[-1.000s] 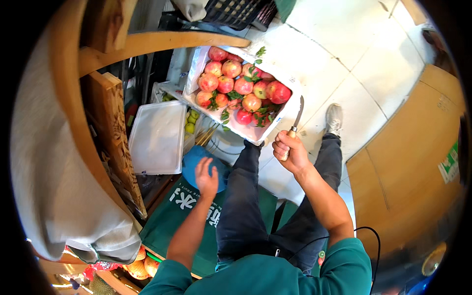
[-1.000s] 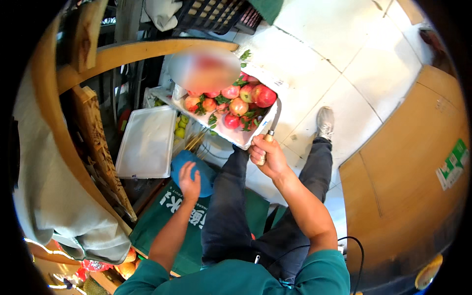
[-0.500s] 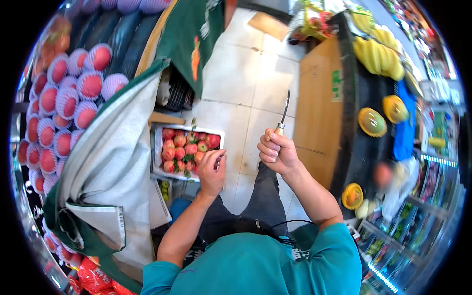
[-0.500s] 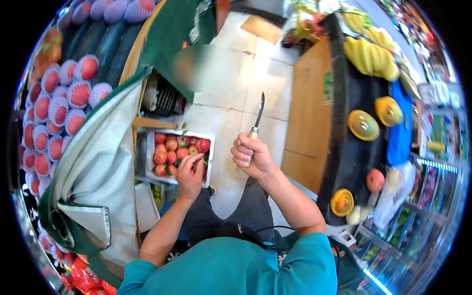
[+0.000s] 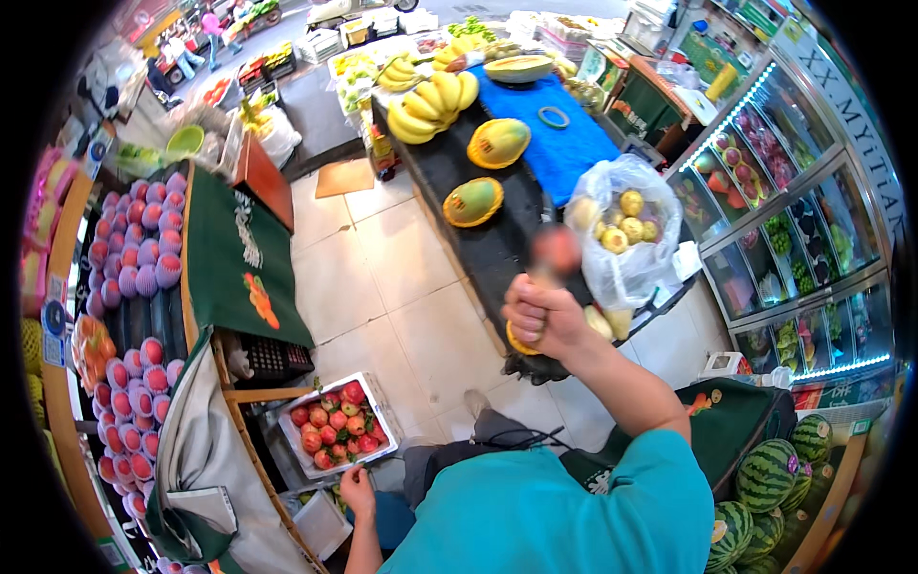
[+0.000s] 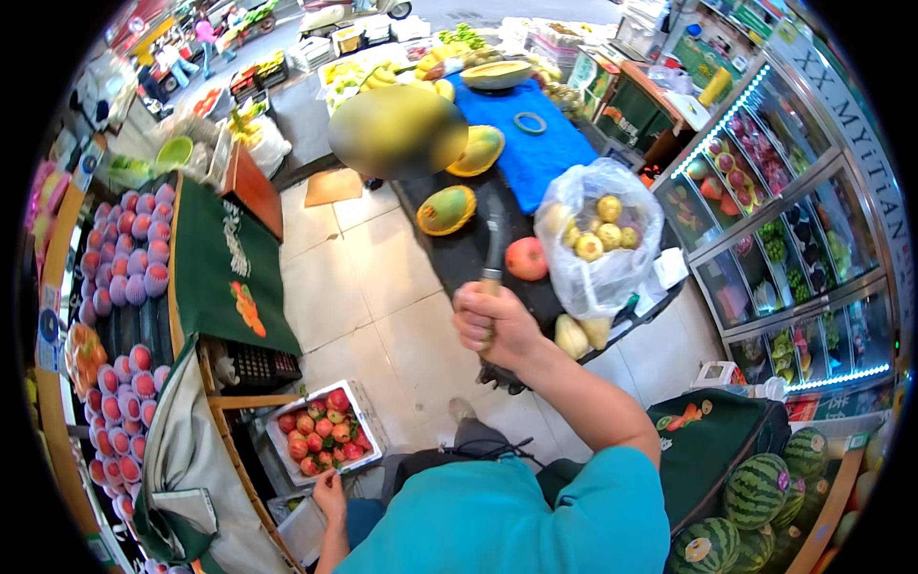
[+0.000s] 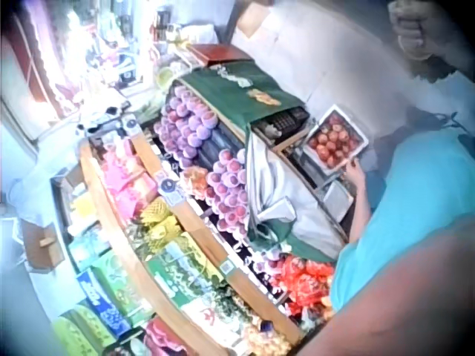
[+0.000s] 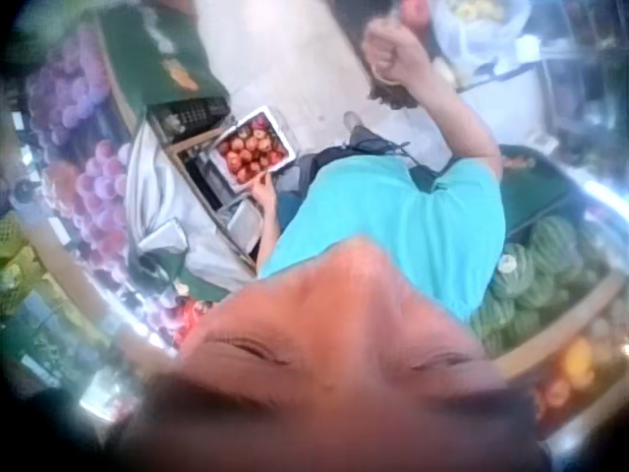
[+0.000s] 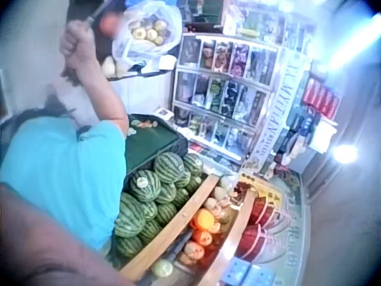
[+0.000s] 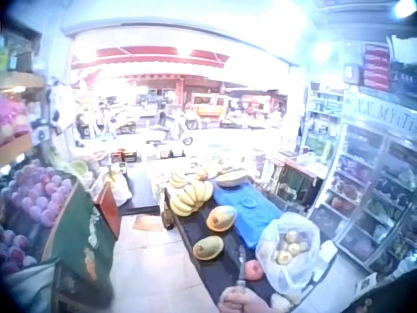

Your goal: The person organizes and restocks fruit in a market stall. They handle white plastic crates, moving them from the floor to display tables. They also sort pomegranates by hand, transferring them between boxes and arranging them for sale. Finally, they pick up and inspect a wrapped citrus fruit.

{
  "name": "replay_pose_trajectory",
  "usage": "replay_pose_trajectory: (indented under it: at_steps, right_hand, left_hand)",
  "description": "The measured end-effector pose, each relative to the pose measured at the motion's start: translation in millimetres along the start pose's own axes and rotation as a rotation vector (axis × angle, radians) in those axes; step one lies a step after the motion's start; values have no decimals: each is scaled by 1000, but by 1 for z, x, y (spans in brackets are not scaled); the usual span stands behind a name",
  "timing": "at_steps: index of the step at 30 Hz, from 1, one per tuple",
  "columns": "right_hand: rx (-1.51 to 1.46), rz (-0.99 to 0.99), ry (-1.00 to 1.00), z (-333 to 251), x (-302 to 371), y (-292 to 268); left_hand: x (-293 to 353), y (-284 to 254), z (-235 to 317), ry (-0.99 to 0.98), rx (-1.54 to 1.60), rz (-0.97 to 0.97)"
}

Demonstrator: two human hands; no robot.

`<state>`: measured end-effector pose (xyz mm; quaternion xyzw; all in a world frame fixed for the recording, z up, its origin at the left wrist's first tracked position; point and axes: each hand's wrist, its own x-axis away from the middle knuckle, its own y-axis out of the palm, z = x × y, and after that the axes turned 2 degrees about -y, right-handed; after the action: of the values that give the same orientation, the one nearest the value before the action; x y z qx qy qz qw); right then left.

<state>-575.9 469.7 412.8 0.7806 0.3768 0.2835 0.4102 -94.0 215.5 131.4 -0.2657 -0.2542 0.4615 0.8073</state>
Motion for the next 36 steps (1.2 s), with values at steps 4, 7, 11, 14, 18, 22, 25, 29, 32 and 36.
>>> replay_pose_trajectory:
  at_steps: [4,7,11,14,18,22,25,29,32,36]
  right_hand:
    - [95,164,-220,-83,100,-36]
    - [172,361,-407,-140,184,-55]
    - [275,483,-526,-236,283,-96]
    - [367,664,-563,-312,341,-145]
    - [480,731,-555,-408,410,-213]
    - [557,836,-567,-511,447,-279]
    - [570,835,-503,-591,450,-335]
    - [685,818,-386,-687,426,-388]
    - [792,811,-335,-749,385,-435]
    - [875,767,-237,-815,299,-490]
  left_hand:
    - [21,83,54,101,95,-229]
    - [45,152,128,189,89,-483]
    - [82,223,205,322,135,-718]
    - [133,261,278,342,176,-807]
    - [207,341,348,420,114,-950]
    - [267,447,425,484,95,-999]
    - [308,503,483,490,109,-1010]
    - [340,558,572,523,110,-959]
    - [349,603,634,530,163,-886]
    - [346,685,702,399,365,-836]
